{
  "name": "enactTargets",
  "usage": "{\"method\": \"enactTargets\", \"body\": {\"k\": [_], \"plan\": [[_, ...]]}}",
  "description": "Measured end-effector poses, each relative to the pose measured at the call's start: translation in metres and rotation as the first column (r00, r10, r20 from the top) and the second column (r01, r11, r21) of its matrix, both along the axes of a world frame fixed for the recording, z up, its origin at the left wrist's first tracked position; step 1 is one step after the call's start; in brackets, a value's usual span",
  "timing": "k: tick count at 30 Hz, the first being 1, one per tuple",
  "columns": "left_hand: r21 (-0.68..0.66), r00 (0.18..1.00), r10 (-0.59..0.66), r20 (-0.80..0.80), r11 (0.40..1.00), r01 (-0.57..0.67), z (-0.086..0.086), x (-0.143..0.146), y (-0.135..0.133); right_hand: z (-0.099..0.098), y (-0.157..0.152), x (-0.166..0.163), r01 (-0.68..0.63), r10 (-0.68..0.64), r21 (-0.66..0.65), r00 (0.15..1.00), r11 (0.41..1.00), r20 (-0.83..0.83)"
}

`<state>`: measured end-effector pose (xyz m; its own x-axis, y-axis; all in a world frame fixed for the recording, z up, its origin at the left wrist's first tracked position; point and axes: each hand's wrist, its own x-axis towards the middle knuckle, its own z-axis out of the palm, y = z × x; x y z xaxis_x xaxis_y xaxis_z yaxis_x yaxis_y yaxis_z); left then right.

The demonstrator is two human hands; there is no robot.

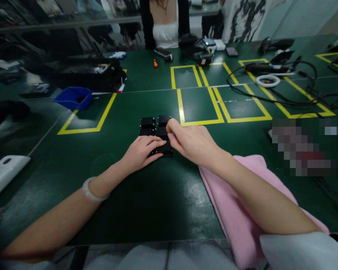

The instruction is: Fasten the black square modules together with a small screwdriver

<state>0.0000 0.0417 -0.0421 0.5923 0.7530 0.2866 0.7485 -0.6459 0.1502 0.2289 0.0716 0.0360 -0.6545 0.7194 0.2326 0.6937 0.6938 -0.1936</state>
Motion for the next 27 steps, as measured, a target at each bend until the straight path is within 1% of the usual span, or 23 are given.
{"method": "enactTargets", "body": {"k": [4, 9, 14, 18, 24, 27], "plan": [[0.002, 1.0, 0.0, -0.005, 1.0, 0.0, -0.0005, 0.0003, 0.0004, 0.001, 0.0002, 0.0011, 0.007, -0.007, -0.004, 0.999, 1.0, 0.035], [0.004, 1.0, 0.002, 0.001, 1.0, -0.002, -0.0017, 0.0, 0.0007, 0.0004, 0.0004, 0.0007, 0.0, 0.0, -0.024, 1.0, 1.0, -0.008], [-0.003, 1.0, 0.0, 0.004, 1.0, 0.0, -0.0015, -0.0002, 0.001, -0.0009, 0.0005, 0.0019, 0.003, -0.003, 0.002, 1.0, 1.0, 0.027], [0.006, 1.0, 0.002, 0.009, 1.0, -0.002, -0.0019, -0.0002, 0.0009, -0.0004, -0.0001, 0.001, -0.011, 0.011, -0.01, 1.0, 1.0, 0.0], [-0.003, 1.0, 0.003, 0.013, 1.0, -0.003, -0.0012, 0.0001, 0.0005, -0.0002, -0.0018, 0.0, -0.008, 0.004, 0.066, 0.998, 0.998, 0.061], [-0.007, 1.0, 0.0, 0.008, 1.0, 0.0, -0.0005, 0.0003, 0.0005, 0.0005, -0.003, 0.0004, -0.021, 0.019, 0.051, 0.999, 0.998, 0.04]]}}
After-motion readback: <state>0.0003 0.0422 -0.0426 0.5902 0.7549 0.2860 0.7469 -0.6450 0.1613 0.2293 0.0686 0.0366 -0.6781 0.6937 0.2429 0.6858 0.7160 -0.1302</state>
